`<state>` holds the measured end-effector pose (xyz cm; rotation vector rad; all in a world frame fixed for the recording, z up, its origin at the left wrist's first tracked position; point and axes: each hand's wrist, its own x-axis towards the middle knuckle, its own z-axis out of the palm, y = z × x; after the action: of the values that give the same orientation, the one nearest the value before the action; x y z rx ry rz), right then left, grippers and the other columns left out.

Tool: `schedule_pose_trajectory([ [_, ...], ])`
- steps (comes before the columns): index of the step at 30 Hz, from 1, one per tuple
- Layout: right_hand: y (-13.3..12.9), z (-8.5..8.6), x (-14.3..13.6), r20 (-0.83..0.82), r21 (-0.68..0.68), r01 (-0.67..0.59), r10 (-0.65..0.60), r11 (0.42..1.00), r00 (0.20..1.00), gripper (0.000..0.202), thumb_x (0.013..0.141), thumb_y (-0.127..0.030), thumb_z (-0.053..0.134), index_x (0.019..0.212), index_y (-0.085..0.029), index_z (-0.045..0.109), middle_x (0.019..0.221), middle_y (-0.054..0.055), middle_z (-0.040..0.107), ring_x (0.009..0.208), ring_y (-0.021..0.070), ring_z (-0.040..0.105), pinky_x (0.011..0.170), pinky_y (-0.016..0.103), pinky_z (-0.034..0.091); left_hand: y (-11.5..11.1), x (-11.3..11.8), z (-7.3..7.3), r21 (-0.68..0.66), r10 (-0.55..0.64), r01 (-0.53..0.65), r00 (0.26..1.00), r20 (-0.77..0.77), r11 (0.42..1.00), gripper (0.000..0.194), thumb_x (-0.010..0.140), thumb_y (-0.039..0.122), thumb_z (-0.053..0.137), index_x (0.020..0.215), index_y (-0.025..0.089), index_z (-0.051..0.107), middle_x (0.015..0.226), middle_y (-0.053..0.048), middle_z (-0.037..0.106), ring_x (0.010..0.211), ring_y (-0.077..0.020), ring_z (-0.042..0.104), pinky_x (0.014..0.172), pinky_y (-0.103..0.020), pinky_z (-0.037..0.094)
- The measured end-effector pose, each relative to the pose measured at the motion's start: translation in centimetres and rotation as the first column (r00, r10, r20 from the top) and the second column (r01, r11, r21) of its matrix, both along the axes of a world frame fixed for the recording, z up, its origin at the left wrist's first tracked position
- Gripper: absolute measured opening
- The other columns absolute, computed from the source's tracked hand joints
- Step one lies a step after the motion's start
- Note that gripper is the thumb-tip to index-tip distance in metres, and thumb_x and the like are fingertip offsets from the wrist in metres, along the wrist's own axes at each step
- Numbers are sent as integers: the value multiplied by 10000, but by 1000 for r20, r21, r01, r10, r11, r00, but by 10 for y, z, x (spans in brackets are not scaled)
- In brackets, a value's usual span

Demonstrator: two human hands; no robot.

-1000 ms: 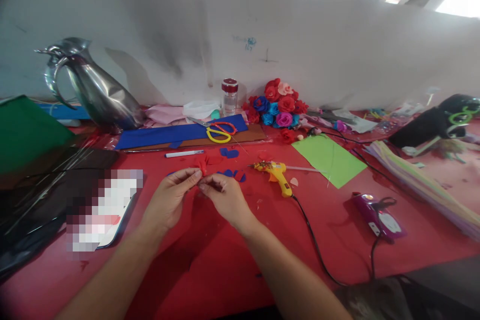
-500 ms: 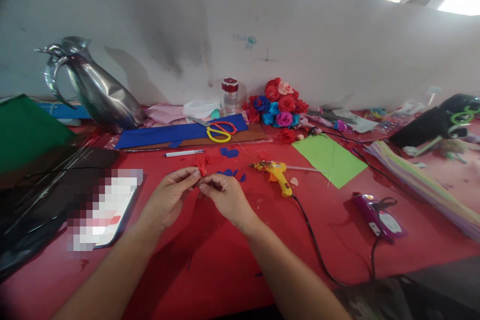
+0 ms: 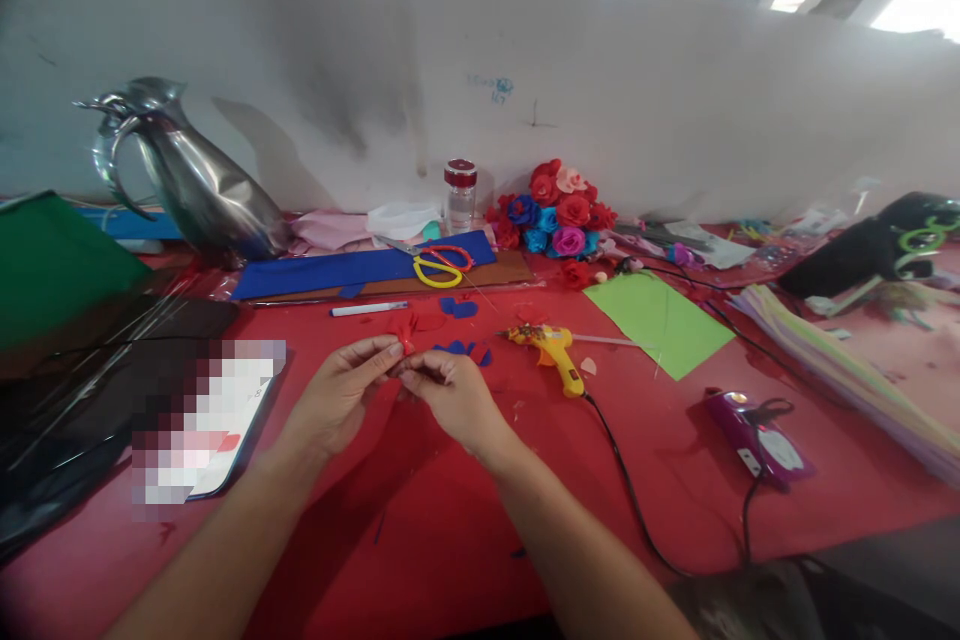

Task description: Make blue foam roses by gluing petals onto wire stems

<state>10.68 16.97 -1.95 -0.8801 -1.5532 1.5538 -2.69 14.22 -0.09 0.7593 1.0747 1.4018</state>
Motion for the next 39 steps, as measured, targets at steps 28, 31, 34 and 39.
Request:
schedule_pose_trajectory([
  [28,-2,2,2,-96,-123,-140,128,982,987,160,770,-343,657,744,-185,649,638,-13,630,625,124,551,679,289,433,-1,-2,-5,1,17,-17,997,77,1000,198,538,241,826,599,162,654,538,29,541,500,-87,466,473,-225,407],
  [31,-1,2,2,-82,-115,-144,135,983,987,161,779,-342,649,739,-186,642,639,-13,626,629,125,548,683,290,432,-1,-1,-2,1,42,-42,996,78,999,198,507,220,827,581,161,653,537,28,550,510,-84,461,473,-216,404],
  [34,-2,2,2,-64,-96,-140,134,985,989,161,788,-334,630,716,-190,629,633,-14,619,629,125,543,685,289,430,-1,-1,-1,3,43,-43,997,69,999,193,500,213,822,577,163,652,548,27,556,517,-86,464,474,-219,402],
  [39,-2,1,1,-36,-70,-133,131,989,991,185,793,-338,607,678,-193,598,610,-18,600,617,124,534,675,287,427,-2,0,0,14,34,-34,999,18,999,175,541,242,808,639,157,690,597,6,587,545,-99,475,492,-236,404],
])
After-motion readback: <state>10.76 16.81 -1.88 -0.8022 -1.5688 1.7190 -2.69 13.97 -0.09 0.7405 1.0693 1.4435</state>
